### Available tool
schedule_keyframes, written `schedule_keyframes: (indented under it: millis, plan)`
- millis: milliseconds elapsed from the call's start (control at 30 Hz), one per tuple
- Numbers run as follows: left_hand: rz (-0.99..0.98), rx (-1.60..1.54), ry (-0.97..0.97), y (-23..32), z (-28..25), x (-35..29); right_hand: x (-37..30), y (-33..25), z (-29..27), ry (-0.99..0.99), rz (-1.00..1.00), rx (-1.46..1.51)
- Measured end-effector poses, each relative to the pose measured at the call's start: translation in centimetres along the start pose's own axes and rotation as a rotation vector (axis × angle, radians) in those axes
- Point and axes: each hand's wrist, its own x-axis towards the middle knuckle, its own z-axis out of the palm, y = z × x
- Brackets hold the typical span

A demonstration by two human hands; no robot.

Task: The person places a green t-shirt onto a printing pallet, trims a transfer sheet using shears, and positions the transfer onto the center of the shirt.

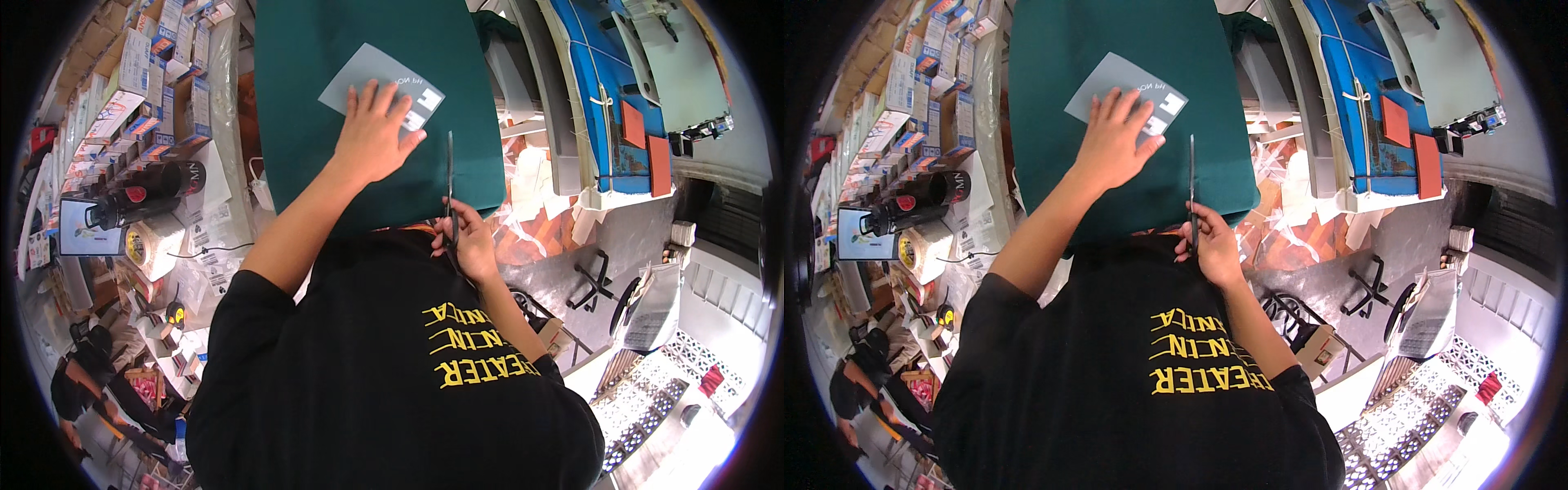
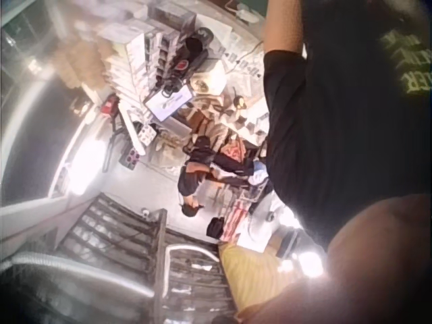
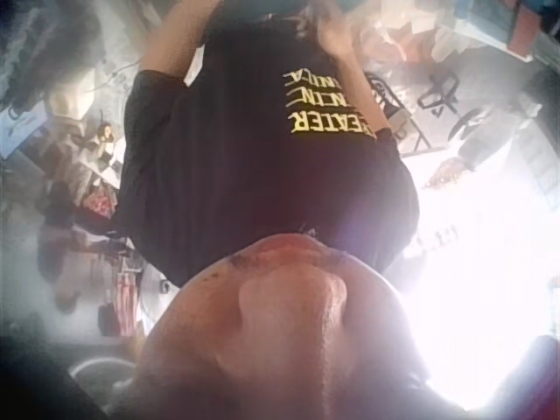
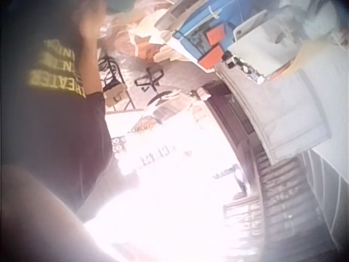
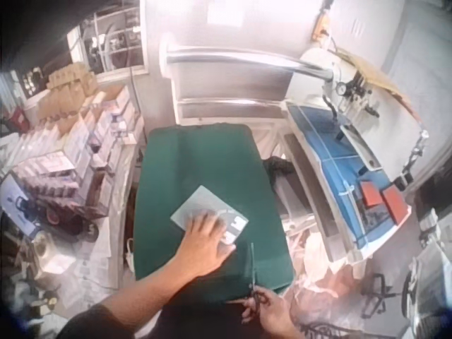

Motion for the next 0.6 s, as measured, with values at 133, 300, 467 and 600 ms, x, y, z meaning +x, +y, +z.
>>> schedule_keyframes:
  millis: [133,300,467,600]
  plan:
    - [0.319,-0.182,-0.269,-4.6,-2.9,-2.7,0.5,-0.8,-1.4,-0.017,-0.032,0.044]
    - [0.283,-0.240,-0.231,-2.4,-3.9,-4.6,-0.1,0.3,-0.2,-0.044,0.019,0.007]
    - [0.278,-0.210,-0.067,-2.0,-1.8,-7.2,-0.7,0.7,0.5,-0.084,0.025,-0.088]
    - [0.251,-0.208,0.048,-1.3,-0.9,-6.0,-1.0,1.0,1.8,-0.136,0.084,-0.108]
